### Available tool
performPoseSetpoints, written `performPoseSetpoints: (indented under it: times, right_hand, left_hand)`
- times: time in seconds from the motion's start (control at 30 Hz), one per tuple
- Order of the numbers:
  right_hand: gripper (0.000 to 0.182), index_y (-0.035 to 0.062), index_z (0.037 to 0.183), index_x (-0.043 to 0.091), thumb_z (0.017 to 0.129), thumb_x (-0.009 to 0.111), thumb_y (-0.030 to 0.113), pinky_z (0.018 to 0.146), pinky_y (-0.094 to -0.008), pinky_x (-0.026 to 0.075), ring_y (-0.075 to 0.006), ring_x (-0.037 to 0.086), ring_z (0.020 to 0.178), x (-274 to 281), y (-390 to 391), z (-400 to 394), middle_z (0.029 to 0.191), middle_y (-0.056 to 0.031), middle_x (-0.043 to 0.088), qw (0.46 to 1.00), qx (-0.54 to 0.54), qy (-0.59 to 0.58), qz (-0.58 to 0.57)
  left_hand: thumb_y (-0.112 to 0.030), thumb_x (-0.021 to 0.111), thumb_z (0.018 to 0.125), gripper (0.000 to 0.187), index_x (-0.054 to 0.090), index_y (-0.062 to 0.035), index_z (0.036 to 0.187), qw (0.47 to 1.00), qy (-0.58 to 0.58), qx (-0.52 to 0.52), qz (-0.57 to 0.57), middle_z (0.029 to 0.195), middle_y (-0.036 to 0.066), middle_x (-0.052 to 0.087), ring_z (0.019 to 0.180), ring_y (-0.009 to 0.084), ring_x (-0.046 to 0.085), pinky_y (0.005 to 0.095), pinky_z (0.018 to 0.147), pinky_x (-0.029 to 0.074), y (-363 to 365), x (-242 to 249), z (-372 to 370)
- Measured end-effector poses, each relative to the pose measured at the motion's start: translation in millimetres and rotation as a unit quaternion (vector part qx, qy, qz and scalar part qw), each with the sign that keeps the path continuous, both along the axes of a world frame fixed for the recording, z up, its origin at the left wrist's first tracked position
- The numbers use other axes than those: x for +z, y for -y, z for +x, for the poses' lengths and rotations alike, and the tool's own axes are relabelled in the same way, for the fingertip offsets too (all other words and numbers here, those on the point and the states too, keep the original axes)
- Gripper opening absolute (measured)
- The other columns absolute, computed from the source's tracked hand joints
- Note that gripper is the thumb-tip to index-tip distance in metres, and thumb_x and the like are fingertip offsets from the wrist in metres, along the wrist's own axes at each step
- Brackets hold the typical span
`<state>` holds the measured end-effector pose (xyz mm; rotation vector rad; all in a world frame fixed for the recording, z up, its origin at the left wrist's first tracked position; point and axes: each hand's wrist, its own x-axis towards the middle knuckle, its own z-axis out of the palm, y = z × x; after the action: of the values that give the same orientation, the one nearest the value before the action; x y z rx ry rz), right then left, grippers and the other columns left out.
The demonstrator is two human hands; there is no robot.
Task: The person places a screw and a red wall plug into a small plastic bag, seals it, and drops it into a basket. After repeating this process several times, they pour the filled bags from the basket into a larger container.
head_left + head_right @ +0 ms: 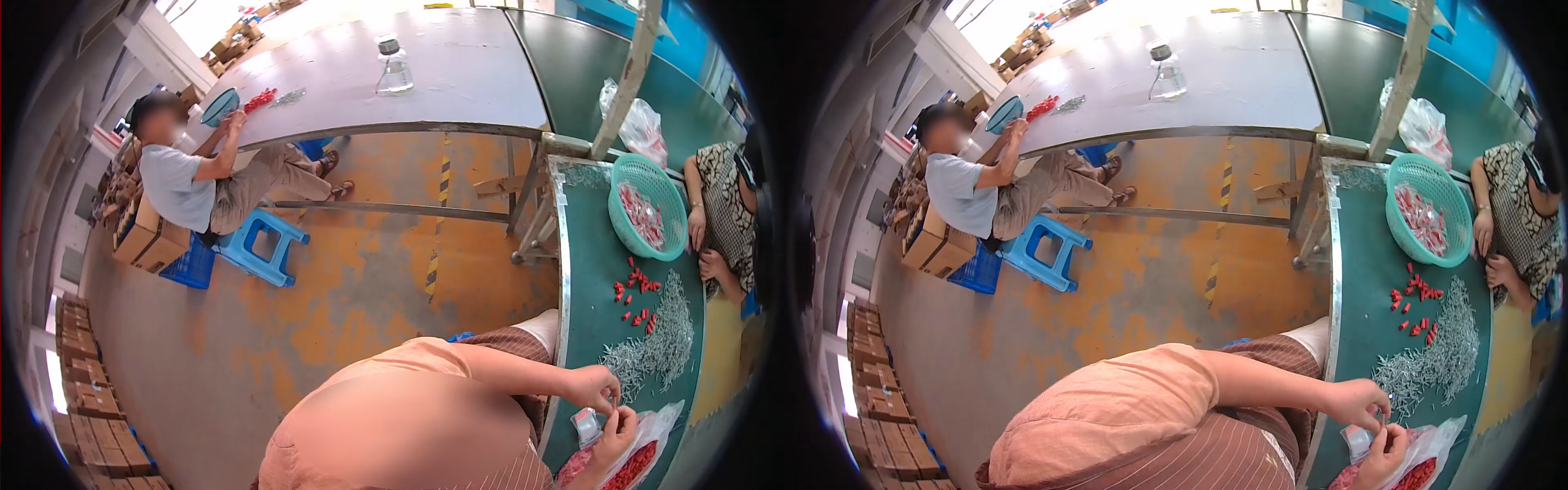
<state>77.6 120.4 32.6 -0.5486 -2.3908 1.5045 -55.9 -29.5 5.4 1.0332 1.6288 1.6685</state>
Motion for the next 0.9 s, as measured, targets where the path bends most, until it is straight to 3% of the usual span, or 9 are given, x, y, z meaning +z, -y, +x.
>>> performPoseSetpoints:
  times: [0.2,0.23,0.27,0.33,0.4,0.47,0.53,0.67,0.9]
  right_hand:
    - [0.007,0.0049,0.095,0.058,0.097,0.053,0.01,0.053,-0.0175,0.031,-0.0041,0.04,0.061,-8.2,-7.4,5.8,0.075,0.0039,0.048,0.964,-0.13,-0.073,-0.22]
    - [0.006,0.0023,0.094,0.057,0.093,0.055,0.008,0.059,-0.0201,0.038,-0.0076,0.047,0.068,0.0,-15.8,9.6,0.08,0.0002,0.053,0.965,-0.076,-0.03,-0.25]
    - [0.015,0.0042,0.102,0.059,0.092,0.055,0.015,0.056,-0.0198,0.037,-0.0072,0.047,0.065,14.0,5.0,1.1,0.081,0.0001,0.056,0.957,-0.167,-0.005,-0.236]
    - [0.021,0.0037,0.101,0.064,0.09,0.058,0.02,0.055,-0.0202,0.038,-0.0053,0.049,0.065,48.4,40.3,-4.9,0.084,0.0005,0.06,0.973,-0.172,0.011,-0.153]
    - [0.019,0.0026,0.097,0.064,0.09,0.059,0.019,0.056,-0.0195,0.039,-0.0055,0.05,0.062,36.8,27.0,4.6,0.075,0.0009,0.058,0.939,-0.203,-0.03,-0.277]
    - [0.012,0.0018,0.097,0.062,0.09,0.062,0.011,0.056,-0.0217,0.043,-0.0075,0.053,0.062,21.4,16.4,21.0,0.079,0.0,0.059,0.879,-0.168,-0.121,-0.431]
    - [0.011,0.0027,0.099,0.062,0.092,0.061,0.011,0.058,-0.0228,0.046,-0.0086,0.055,0.064,17.6,15.0,32.5,0.08,-0.001,0.061,0.849,-0.168,-0.132,-0.482]
    - [0.01,0.0028,0.098,0.063,0.093,0.061,0.012,0.059,-0.0241,0.046,-0.0083,0.054,0.065,17.6,15.6,56.7,0.074,-0.0006,0.059,0.841,-0.197,-0.159,-0.479]
    - [0.01,0.0031,0.092,0.059,0.094,0.057,0.013,0.056,-0.0244,0.043,-0.0092,0.048,0.063,21.4,13.8,112.2,0.072,-0.0005,0.052,0.833,-0.237,-0.178,-0.467]
  left_hand:
    - [-0.023,0.075,0.074,0.024,0.072,-0.0039,0.088,0.998,0.045,-0.024,-0.031,0.073,0.011,0.067,0.068,0.0206,0.065,0.0334,0.065,0.051,-2.5,-14.5,16.4]
    - [-0.023,0.073,0.076,0.021,0.072,-0.0035,0.085,0.999,0.028,-0.012,-0.019,0.075,0.013,0.068,0.069,0.0208,0.066,0.0336,0.066,0.051,-10.2,-22.0,16.0]
    - [-0.022,0.07,0.079,0.02,0.073,-0.004,0.088,0.997,0.057,-0.021,-0.056,0.079,0.013,0.07,0.071,0.0205,0.066,0.034,0.068,0.052,3.1,-4.0,8.9]
    - [-0.02,0.065,0.083,0.02,0.073,-0.0071,0.097,0.995,0.049,-0.035,-0.075,0.086,0.012,0.071,0.075,0.0178,0.067,0.0333,0.071,0.052,7.9,4.4,8.1]
    - [-0.019,0.067,0.085,0.032,0.068,-0.0099,0.115,0.983,0.071,-0.073,-0.151,0.086,0.007,0.069,0.073,0.0115,0.061,0.0297,0.069,0.051,9.8,33.1,9.1]
    - [-0.019,0.065,0.09,0.038,0.061,-0.0051,0.125,0.972,0.162,-0.099,-0.137,0.078,-0.002,0.061,0.062,0.0031,0.05,0.0197,0.052,0.04,0.6,36.8,23.0]
    - [-0.014,0.069,0.088,0.026,0.065,-0.0009,0.11,0.951,0.27,-0.1,-0.114,0.066,-0.008,0.049,0.05,0.0005,0.037,0.0183,0.043,0.026,-6.9,38.3,36.4]
    - [-0.013,0.069,0.089,0.01,0.067,-0.0033,0.093,0.955,0.253,-0.099,-0.117,0.061,-0.007,0.047,0.048,0.001,0.037,0.0185,0.042,0.025,-20.7,37.0,55.8]
    - [-0.011,0.068,0.089,0.008,0.064,-0.0033,0.092,0.925,0.298,-0.184,-0.149,0.06,-0.007,0.046,0.047,0.0023,0.036,0.0202,0.041,0.024,-41.7,37.0,85.3]
